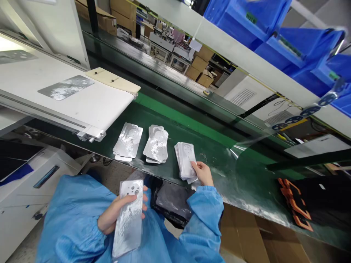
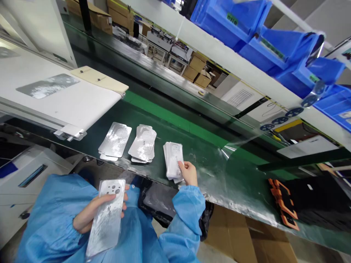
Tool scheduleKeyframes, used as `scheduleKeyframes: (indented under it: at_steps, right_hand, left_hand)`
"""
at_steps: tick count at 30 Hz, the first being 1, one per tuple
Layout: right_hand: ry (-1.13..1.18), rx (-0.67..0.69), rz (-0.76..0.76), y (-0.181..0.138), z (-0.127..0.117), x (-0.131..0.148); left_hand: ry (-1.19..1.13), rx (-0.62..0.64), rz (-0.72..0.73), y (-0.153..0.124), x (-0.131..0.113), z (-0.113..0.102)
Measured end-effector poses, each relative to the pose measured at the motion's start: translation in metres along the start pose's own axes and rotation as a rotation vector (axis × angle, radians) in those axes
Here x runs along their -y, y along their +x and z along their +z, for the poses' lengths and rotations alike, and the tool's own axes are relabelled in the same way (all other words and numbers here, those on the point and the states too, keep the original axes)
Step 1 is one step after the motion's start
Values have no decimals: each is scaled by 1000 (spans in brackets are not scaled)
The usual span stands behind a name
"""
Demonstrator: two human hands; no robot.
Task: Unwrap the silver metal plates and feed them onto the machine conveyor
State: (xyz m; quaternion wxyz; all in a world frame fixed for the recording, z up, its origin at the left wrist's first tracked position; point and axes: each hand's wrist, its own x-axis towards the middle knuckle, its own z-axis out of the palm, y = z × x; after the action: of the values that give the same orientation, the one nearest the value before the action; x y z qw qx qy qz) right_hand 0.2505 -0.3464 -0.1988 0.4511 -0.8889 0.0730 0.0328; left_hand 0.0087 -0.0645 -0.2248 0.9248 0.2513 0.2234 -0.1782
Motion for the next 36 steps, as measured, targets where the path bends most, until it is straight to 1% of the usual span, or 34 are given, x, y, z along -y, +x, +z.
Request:
scheduleKeyframes:
  at_steps: [1, 2, 6, 9, 11, 12, 13, 14, 15, 18, 19, 20, 21, 22, 23, 25, 26, 27, 28, 29, 31, 33, 34, 35, 36]
  right_hand:
    - [20, 25, 0, 3, 0, -5]
    - [23, 14, -2, 4, 0, -9]
    - [-30, -167, -13, -2, -6, -14]
    - [-6, -279, -55, -11, -17, -3]
    - [75, -308, -105, -24, -19, 11]
    - [118, -294, -131, -35, -16, 20]
    - [149, -250, -155, -47, -10, 30]
    - [166, -170, -175, -63, 0, 39]
    - [175, -47, -189, -80, 14, 48]
    - [158, 426, -217, -137, 61, 65]
    - [128, 556, -242, -153, 74, 68]
    - [92, 650, -277, -165, 83, 70]
    - [50, 695, -320, -172, 87, 71]
    - [7, 684, -361, -174, 89, 74]
    - [-28, 627, -394, -172, 87, 77]
    - [-64, 460, -430, -160, 81, 85]
    - [-68, 401, -441, -153, 79, 91]
    - [-61, 387, -456, -148, 78, 96]
    - [-46, 423, -474, -145, 80, 102]
    - [-34, 507, -494, -144, 85, 106]
    - [-39, 765, -514, -147, 100, 115]
    - [-72, 1011, -514, -153, 116, 121]
    - [-94, 1097, -512, -155, 123, 125]
    - [-115, 1152, -521, -157, 128, 128]
    - [-143, 1177, -543, -158, 132, 133]
  left_hand:
    - [-8, 6, 6, 0, 1, -2]
    - [-16, 6, 16, 0, 0, -4]
    - [-11, -17, 53, 1, -7, -3]
    - [19, -21, 67, 2, -14, -1]
    - [36, -16, 79, 5, -17, 2]
    - [42, -12, 94, 6, -18, 4]
    - [46, -5, 115, 8, -19, 6]
    - [48, 6, 143, 10, -21, 8]
    - [44, 11, 175, 11, -24, 11]
    - [-1, 14, 242, 14, -36, 16]
    - [-6, 34, 237, 13, -41, 15]
    - [-3, 59, 225, 11, -45, 14]
    - [9, 83, 208, 8, -47, 11]
    - [24, 107, 187, 4, -48, 7]
    - [37, 116, 167, 0, -46, 3]
    - [51, 114, 131, -8, -33, -4]
    - [46, 123, 117, -12, -23, -8]
    - [35, 141, 101, -16, -12, -11]
    - [20, 158, 88, -20, 0, -14]
    - [4, 176, 77, -24, 11, -16]
    - [5, 226, 62, -33, 28, -21]
    - [56, 294, 51, -41, 37, -26]
    - [87, 331, 50, -44, 38, -29]
    - [115, 357, 50, -47, 39, -31]
    - [134, 364, 56, -49, 38, -33]
